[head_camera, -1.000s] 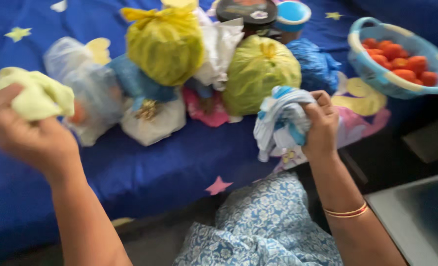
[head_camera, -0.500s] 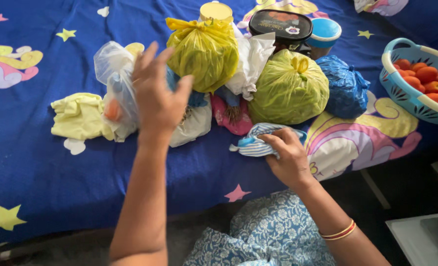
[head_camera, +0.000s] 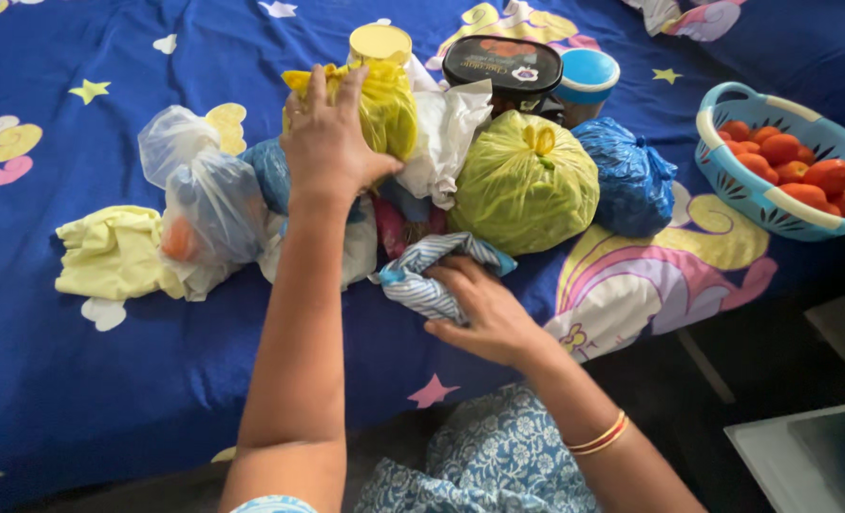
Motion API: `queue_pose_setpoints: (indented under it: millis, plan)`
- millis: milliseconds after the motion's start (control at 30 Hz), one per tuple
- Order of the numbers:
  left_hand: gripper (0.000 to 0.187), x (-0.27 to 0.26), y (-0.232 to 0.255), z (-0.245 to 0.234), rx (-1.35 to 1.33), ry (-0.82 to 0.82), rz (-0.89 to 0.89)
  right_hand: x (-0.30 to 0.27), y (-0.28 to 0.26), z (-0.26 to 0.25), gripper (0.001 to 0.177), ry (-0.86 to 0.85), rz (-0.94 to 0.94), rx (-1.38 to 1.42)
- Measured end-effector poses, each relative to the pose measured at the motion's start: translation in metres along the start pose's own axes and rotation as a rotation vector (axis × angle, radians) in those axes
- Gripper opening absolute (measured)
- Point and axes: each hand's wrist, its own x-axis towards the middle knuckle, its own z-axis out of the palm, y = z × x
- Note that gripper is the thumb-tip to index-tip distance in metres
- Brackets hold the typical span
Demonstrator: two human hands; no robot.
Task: The person wipes a clear plastic refrigerator drawer with a yellow cloth and places it back into the fridge. They then pick up several plastic bags containing vegetables and other items from the bed and place them into the refrigerator drawer.
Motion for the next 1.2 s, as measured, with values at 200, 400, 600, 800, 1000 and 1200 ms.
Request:
queue_pose_setpoints:
  millis: [200, 400, 600, 800, 1000, 1200]
  plan:
    - [0.06, 0.009, -0.038, 0.023, -0.425, 0.341, 0.029, -0.019, 0.007, -0.02, 0.033, 0.29, 0.166, 0.25]
    - [0.047, 0.024, -0.047, 0.013, -1.621, 0.356, 0.01, -0.047, 0.021, -0.052, 0.025, 0.618, 0.322, 0.737]
    - [0.047, -0.027, 0.053, -0.017, -2.033, 0.077, 0.104, -0.079, 0.01, -0.103, 0.038, 0.681, 0.28, 1.022]
    - [0.066, -0.128, 0.216, 0.027, -1.242, 0.254, 0.509, -0.13, -0.013, -0.147, 0.076, 0.765, 0.015, 1.323]
    - [0.064, -0.199, 0.333, 0.1, -1.09, 0.092, 1.18, -0.263, 0.057, -0.172, 0.068, 1.213, 0.151, 1.198]
    - [0.094, -0.242, 0.399, 0.191, -1.753, -0.689, 0.726, -0.393, 0.107, -0.156, 0.066, 1.48, 0.225, 1.127]
